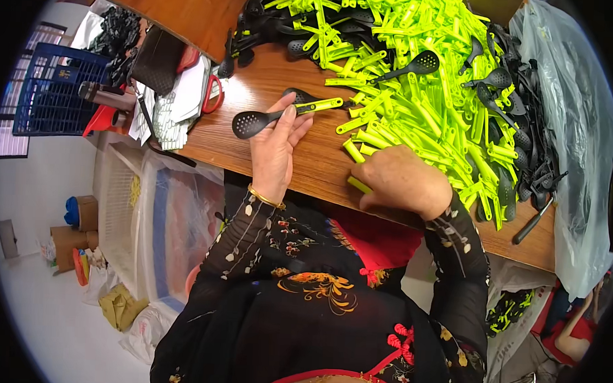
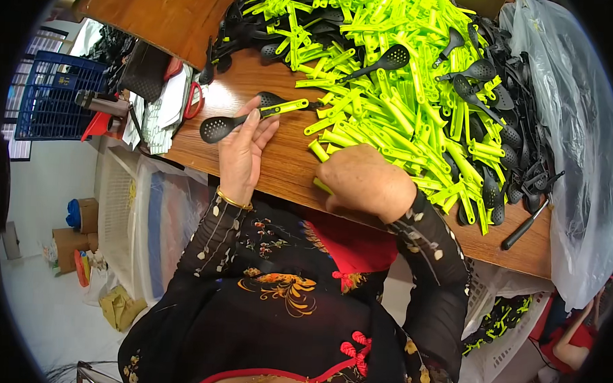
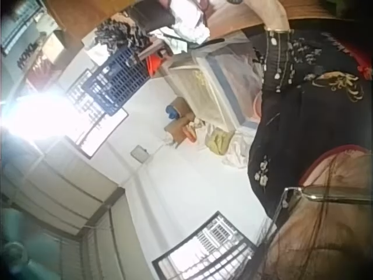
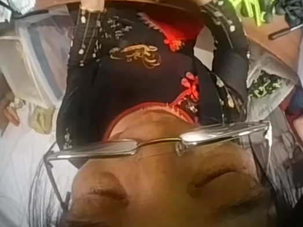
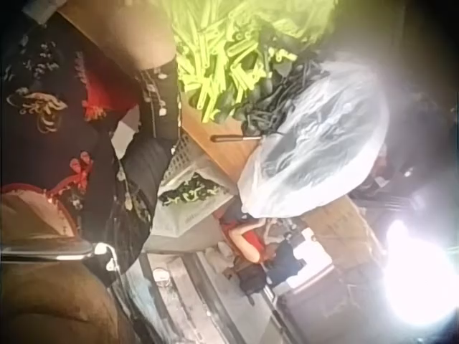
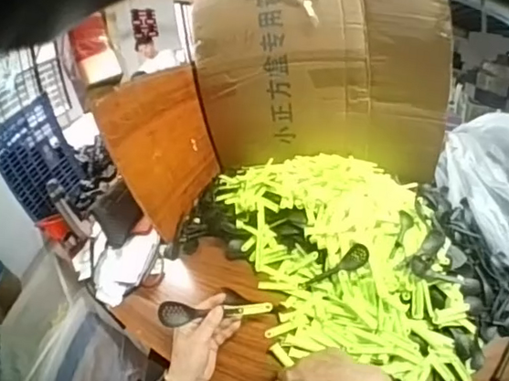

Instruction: The person assembles small black plastic bases and yellow plastic tubes into assembled parts at a factory workbench, using a small hammer and pliers.

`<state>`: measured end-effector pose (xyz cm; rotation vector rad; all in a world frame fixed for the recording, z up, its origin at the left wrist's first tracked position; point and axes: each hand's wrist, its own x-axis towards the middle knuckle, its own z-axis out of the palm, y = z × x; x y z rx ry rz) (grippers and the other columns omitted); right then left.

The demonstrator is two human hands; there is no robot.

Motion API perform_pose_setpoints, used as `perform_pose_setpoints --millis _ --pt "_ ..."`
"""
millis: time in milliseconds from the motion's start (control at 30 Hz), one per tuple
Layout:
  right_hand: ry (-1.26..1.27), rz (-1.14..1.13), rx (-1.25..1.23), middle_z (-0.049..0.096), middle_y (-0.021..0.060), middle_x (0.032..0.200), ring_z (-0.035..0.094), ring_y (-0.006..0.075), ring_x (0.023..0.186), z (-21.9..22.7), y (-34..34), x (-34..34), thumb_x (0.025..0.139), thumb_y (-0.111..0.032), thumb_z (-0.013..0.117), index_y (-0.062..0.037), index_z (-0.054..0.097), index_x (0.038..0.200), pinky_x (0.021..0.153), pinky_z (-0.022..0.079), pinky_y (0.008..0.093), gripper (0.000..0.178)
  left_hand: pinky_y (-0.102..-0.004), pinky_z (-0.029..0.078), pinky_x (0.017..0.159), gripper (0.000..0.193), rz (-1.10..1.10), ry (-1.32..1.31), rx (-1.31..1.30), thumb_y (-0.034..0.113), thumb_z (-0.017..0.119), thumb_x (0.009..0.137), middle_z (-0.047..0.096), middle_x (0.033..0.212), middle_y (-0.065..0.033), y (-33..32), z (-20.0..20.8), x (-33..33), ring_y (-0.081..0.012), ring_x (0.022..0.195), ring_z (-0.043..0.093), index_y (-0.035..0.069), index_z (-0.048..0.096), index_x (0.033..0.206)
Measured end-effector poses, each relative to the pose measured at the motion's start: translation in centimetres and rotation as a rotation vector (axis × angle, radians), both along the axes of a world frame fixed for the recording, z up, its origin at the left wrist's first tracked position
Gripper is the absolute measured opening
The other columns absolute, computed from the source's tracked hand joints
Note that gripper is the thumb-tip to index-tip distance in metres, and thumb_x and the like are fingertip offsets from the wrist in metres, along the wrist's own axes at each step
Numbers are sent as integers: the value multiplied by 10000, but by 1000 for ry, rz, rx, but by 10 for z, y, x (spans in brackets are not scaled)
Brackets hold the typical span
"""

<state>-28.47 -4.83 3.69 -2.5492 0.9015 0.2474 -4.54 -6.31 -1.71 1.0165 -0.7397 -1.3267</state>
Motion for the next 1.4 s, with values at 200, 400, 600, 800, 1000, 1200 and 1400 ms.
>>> perform_pose_setpoints --millis 200,400,600,800,1000,1200,1400 --pt "-355 -106 -73 733 138 878 728 372 841 -3 -13 -3 922 -266 741 -88 740 1060 730 567 479 225 -326 619 982 373 -13 38 33 132 622 1089 701 1229 -133 5 -2 -5 -221 1071 736 -37 587 1420" --pt "-788 -232 -419 671 95 923 655 316 873 -10 -34 4 877 -44 716 -138 734 1314 759 544 432 448 -302 591 953 360 -132 -25 -36 158 632 1091 697 1266 -86 24 11 -24 -157 1083 705 0 627 1414" --pt "-929 -315 -320 707 82 991 672 286 917 -12 -35 6 832 -49 782 -145 770 1259 798 535 412 438 -335 594 987 360 -151 26 -24 151 635 1088 697 1285 -101 22 22 -27 -186 1117 709 2 628 1415" --pt "-805 -268 -547 707 31 1008 675 267 974 -6 -39 -2 798 -96 828 -176 796 1193 900 521 397 404 -355 592 1004 368 -160 53 30 149 621 1092 712 1268 -108 22 28 -32 -212 1124 722 4 606 1430" --pt "-946 -261 -653 720 4 1013 647 274 990 -8 -42 0 783 -115 834 -187 826 1107 940 505 424 332 -355 590 1001 370 -160 97 -25 154 631 1086 725 1219 -103 16 30 -31 -191 1092 721 11 607 1427" --pt "-887 -239 -640 725 -4 1017 644 282 997 -8 -41 -1 787 -130 824 -194 830 1091 956 499 434 311 -353 590 1003 370 -159 138 29 152 630 1087 725 1208 -95 17 32 -31 -179 1084 719 12 603 1428" --pt "-887 -254 -698 733 -9 1035 648 267 997 -6 -39 0 784 -133 823 -176 819 1079 944 497 425 298 -360 587 1025 361 -169 129 0 151 639 1082 712 1228 -102 15 32 -31 -191 1118 709 10 608 1413"
